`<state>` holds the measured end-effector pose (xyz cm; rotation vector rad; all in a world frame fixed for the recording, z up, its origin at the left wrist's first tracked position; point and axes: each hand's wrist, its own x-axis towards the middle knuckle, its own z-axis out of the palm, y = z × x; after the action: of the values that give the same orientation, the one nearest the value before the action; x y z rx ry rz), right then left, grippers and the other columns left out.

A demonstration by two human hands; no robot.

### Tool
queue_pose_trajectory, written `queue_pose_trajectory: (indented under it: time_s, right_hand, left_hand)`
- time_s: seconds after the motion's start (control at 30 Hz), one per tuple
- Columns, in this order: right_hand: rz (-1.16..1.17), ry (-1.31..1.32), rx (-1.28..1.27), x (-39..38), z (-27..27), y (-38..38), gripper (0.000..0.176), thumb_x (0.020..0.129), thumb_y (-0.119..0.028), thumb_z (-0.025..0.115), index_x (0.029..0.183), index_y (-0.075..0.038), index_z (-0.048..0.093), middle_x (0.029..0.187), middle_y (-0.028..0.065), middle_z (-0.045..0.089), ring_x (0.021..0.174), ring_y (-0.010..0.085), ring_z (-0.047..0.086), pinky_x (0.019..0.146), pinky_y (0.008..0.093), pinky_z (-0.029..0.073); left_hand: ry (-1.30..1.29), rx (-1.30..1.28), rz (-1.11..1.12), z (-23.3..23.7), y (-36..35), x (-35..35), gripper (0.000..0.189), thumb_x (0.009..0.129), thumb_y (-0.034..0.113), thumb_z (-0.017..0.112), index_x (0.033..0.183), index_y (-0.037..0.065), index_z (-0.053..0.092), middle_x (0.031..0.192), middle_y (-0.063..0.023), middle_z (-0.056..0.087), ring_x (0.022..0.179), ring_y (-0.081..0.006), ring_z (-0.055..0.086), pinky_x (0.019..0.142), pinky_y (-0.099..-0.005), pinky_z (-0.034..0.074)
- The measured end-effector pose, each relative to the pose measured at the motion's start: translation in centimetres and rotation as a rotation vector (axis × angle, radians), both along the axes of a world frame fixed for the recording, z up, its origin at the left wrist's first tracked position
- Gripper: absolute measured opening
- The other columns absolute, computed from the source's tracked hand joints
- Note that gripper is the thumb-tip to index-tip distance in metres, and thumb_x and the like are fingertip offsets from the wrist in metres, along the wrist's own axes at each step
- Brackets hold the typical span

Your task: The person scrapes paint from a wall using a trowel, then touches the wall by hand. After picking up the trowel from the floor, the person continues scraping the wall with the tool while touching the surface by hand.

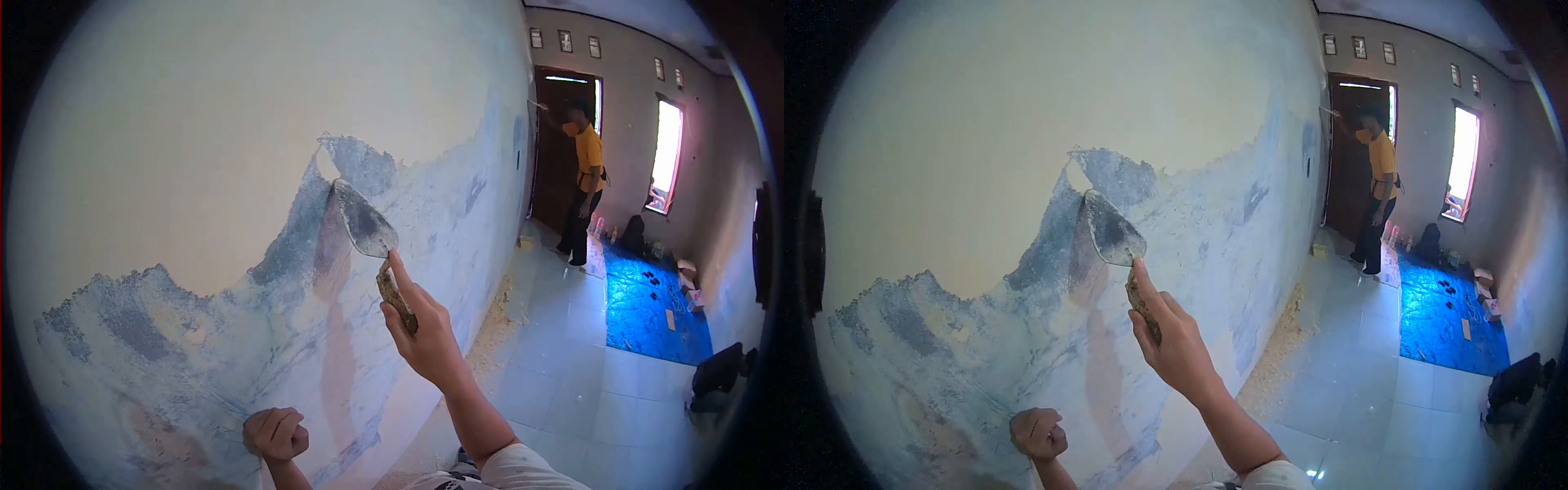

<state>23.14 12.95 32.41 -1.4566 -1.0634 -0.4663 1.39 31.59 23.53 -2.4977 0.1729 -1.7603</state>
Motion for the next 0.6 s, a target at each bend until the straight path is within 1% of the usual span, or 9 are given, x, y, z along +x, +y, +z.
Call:
queue_pose_trajectory:
  time_s: [0.1,0.23,0.3,0.33,0.37,0.43,0.47,0.53,0.6]
  right_hand:
    - [0.054,0.034,-0.013,0.0,-0.6,-0.7,0.071,0.097,-0.003,0.063,0.16,-0.015,0.032,0.089,0.017,0.062,0.07,0.0269,0.054,0.072,0.0323,0.049]
    - [0.167,0.31,-0.071,-0.1,-6.0,-2.5,0.07,0.097,-0.005,0.064,0.159,-0.013,0.034,0.091,0.0104,0.064,0.066,0.0124,0.053,0.062,0.0267,0.046]
    - [0.225,0.441,-0.047,-0.7,-11.1,-3.1,0.069,0.097,-0.006,0.065,0.159,-0.011,0.034,0.089,0.004,0.063,0.065,0.007,0.051,0.058,0.024,0.044]
    - [0.262,0.517,-0.084,-1.2,-13.0,-3.9,0.069,0.097,-0.006,0.065,0.159,-0.011,0.034,0.09,0.0028,0.064,0.065,0.0069,0.053,0.057,0.0238,0.045]
    - [0.299,0.596,-0.126,-1.7,-14.6,-4.9,0.069,0.097,-0.006,0.065,0.159,-0.011,0.034,0.09,0.0016,0.064,0.064,0.0069,0.054,0.057,0.0237,0.045]
    - [0.376,0.793,-0.159,-2.7,-17.4,-6.7,0.069,0.098,-0.01,0.066,0.159,-0.018,0.035,0.093,0.0052,0.069,0.063,0.0135,0.063,0.058,0.0284,0.055]
    - [0.373,0.79,-0.164,-3.0,-18.6,-7.5,0.069,0.098,-0.01,0.066,0.159,-0.018,0.035,0.093,0.0052,0.069,0.063,0.0135,0.063,0.058,0.0284,0.055]
    - [0.455,0.882,-0.218,-3.3,-20.2,-9.0,0.076,0.1,-0.001,0.058,0.163,-0.012,0.017,0.103,0.0103,0.067,0.057,0.0079,0.056,0.047,0.0228,0.047]
    - [0.465,0.907,-0.243,-2.8,-20.5,-10.5,0.076,0.099,-0.004,0.06,0.163,-0.013,0.02,0.104,0.0096,0.068,0.058,0.008,0.056,0.05,0.0238,0.048]
  left_hand:
    - [-0.004,-0.011,0.018,-0.3,0.1,0.1,0.014,0.081,0.009,0.052,0.072,0.01,0.063,0.065,-0.0032,0.064,0.047,-0.0209,0.058,0.044,-0.0333,0.046]
    - [0.017,0.013,0.048,0.1,-0.4,-0.4,0.016,0.086,0.012,0.053,0.073,0.01,0.062,0.066,-0.0036,0.065,0.047,-0.0212,0.059,0.045,-0.0329,0.046]
    - [0.002,-0.145,-0.119,-1.1,-0.4,-0.8,0.009,0.071,0.006,0.054,0.07,0.011,0.062,0.058,-0.004,0.06,0.042,-0.0209,0.054,0.042,-0.0324,0.044]
    - [0.2,-0.173,-0.207,-3.6,1.5,-3.1,0.018,0.083,0.013,0.06,0.096,0.005,0.069,0.086,-0.0097,0.07,0.072,-0.0212,0.069,0.066,-0.0357,0.055]
    - [0.193,-0.167,-0.21,-3.3,0.5,-2.2,0.018,0.083,0.013,0.06,0.096,0.005,0.069,0.086,-0.0097,0.07,0.072,-0.0212,0.069,0.066,-0.0357,0.055]
    - [0.018,-0.299,-0.338,-3.0,-3.7,-0.7,0.03,0.103,0.025,0.058,0.08,0.007,0.067,0.066,-0.011,0.065,0.05,-0.0215,0.06,0.049,-0.0332,0.05]
    - [0.086,-0.374,-0.372,-3.6,-4.9,-0.2,0.031,0.103,0.025,0.058,0.081,0.005,0.067,0.067,-0.0108,0.065,0.052,-0.0226,0.061,0.05,-0.0333,0.05]
    - [0.254,-0.525,-0.386,-6.6,-6.5,0.2,0.03,0.102,0.025,0.058,0.084,0.003,0.067,0.071,-0.0106,0.067,0.056,-0.0239,0.063,0.055,-0.033,0.051]
    - [0.354,-0.598,-0.365,-8.4,-8.3,1.0,0.028,0.102,0.024,0.059,0.087,0.002,0.067,0.074,-0.0106,0.068,0.059,-0.0241,0.064,0.058,-0.0326,0.052]
